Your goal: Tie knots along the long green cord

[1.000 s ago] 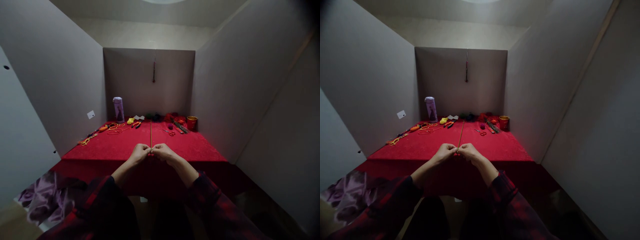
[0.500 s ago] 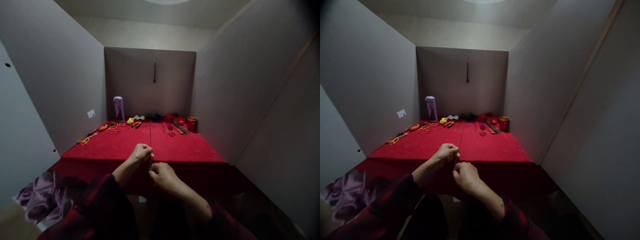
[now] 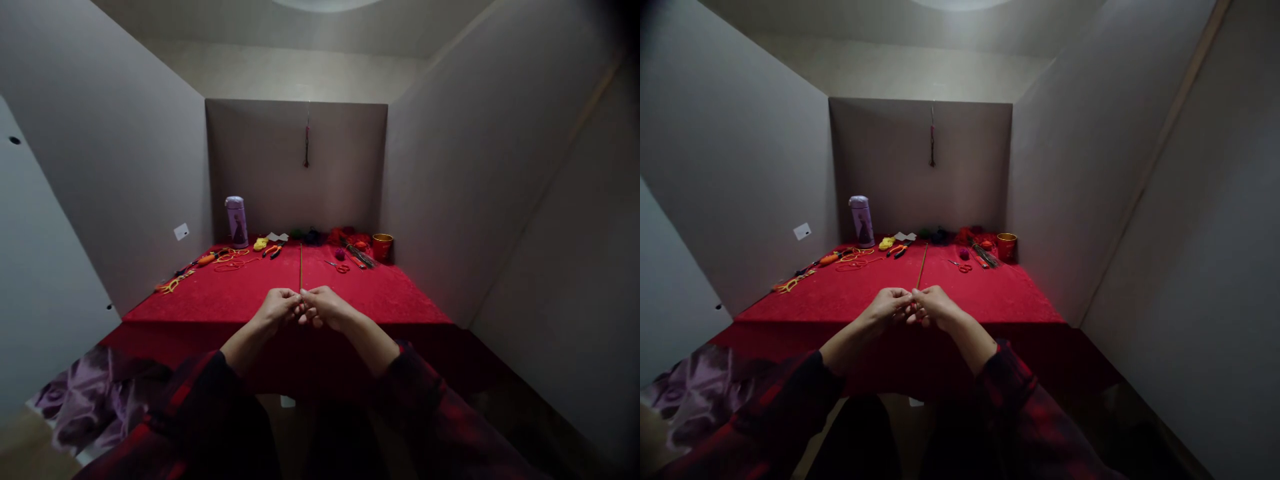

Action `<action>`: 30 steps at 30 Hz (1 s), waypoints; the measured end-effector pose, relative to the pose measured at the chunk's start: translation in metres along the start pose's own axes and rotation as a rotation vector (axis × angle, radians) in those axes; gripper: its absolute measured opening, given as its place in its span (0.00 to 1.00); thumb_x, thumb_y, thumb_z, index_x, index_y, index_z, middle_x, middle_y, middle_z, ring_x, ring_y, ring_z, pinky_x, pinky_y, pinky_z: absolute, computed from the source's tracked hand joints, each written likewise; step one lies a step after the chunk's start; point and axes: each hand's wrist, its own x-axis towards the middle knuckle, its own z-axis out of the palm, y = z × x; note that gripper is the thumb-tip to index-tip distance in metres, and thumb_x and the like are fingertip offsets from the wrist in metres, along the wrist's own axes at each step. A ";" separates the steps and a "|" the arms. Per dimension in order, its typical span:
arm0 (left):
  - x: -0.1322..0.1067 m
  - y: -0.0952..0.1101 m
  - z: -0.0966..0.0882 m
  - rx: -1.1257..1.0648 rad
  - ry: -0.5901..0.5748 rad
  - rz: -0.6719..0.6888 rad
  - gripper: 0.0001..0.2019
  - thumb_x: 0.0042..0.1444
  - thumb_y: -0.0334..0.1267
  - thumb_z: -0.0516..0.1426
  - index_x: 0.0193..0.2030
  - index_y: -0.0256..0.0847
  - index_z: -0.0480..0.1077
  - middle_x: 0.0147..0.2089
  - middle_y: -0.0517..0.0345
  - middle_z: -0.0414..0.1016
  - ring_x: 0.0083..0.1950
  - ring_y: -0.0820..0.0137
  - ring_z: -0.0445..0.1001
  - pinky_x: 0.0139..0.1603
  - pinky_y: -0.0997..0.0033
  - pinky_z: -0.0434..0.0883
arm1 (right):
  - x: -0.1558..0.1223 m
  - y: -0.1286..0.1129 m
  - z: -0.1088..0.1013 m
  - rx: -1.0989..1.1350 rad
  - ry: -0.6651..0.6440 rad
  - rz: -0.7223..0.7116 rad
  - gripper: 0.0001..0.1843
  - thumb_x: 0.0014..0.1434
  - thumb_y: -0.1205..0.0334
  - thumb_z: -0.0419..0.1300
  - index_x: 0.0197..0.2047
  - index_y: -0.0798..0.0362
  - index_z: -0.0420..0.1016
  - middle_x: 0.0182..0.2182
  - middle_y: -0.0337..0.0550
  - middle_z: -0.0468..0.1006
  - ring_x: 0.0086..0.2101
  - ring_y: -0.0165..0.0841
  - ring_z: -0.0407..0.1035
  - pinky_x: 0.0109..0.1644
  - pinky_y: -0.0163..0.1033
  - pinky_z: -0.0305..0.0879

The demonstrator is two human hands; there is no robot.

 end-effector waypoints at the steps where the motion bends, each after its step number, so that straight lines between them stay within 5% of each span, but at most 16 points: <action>1: 0.000 0.001 -0.001 0.018 0.001 0.012 0.12 0.44 0.43 0.57 0.22 0.35 0.65 0.18 0.62 0.65 0.15 0.81 0.57 0.16 0.79 0.51 | 0.004 0.002 0.001 0.023 -0.043 0.004 0.18 0.63 0.55 0.47 0.28 0.59 0.69 0.20 0.42 0.70 0.18 0.25 0.63 0.19 0.29 0.53; 10: 0.000 -0.008 -0.007 0.336 0.136 0.094 0.06 0.47 0.34 0.54 0.22 0.36 0.67 0.18 0.61 0.68 0.20 0.75 0.63 0.22 0.76 0.58 | 0.014 0.018 -0.004 0.052 -0.070 0.047 0.18 0.53 0.52 0.59 0.22 0.55 0.60 0.14 0.28 0.53 0.14 0.19 0.45 0.16 0.28 0.41; 20: -0.041 0.001 0.002 0.801 0.276 0.166 0.08 0.53 0.36 0.52 0.32 0.39 0.72 0.31 0.49 0.76 0.34 0.63 0.72 0.32 0.69 0.59 | 0.019 0.022 0.007 -0.023 0.067 0.068 0.11 0.48 0.60 0.59 0.19 0.55 0.63 0.12 0.29 0.56 0.13 0.21 0.48 0.16 0.31 0.40; 24: -0.069 -0.009 0.024 1.022 0.111 0.179 0.10 0.55 0.33 0.49 0.34 0.41 0.72 0.32 0.52 0.76 0.33 0.66 0.73 0.29 0.72 0.57 | 0.016 0.021 0.007 -0.016 0.043 0.047 0.10 0.46 0.62 0.59 0.19 0.56 0.64 0.13 0.30 0.57 0.14 0.20 0.47 0.17 0.31 0.40; 28: -0.081 -0.011 0.024 0.964 -0.360 0.150 0.07 0.48 0.36 0.56 0.22 0.39 0.70 0.21 0.59 0.71 0.25 0.71 0.68 0.24 0.75 0.54 | 0.012 0.019 0.005 -0.010 0.040 0.037 0.07 0.44 0.64 0.59 0.21 0.56 0.65 0.14 0.29 0.56 0.15 0.20 0.48 0.17 0.30 0.40; 30: -0.073 -0.008 0.015 0.762 -0.269 0.149 0.12 0.48 0.41 0.56 0.19 0.38 0.68 0.17 0.62 0.66 0.22 0.74 0.65 0.22 0.76 0.53 | 0.010 0.019 0.005 -0.004 0.036 0.036 0.06 0.45 0.65 0.59 0.21 0.56 0.66 0.14 0.30 0.58 0.15 0.21 0.49 0.17 0.30 0.40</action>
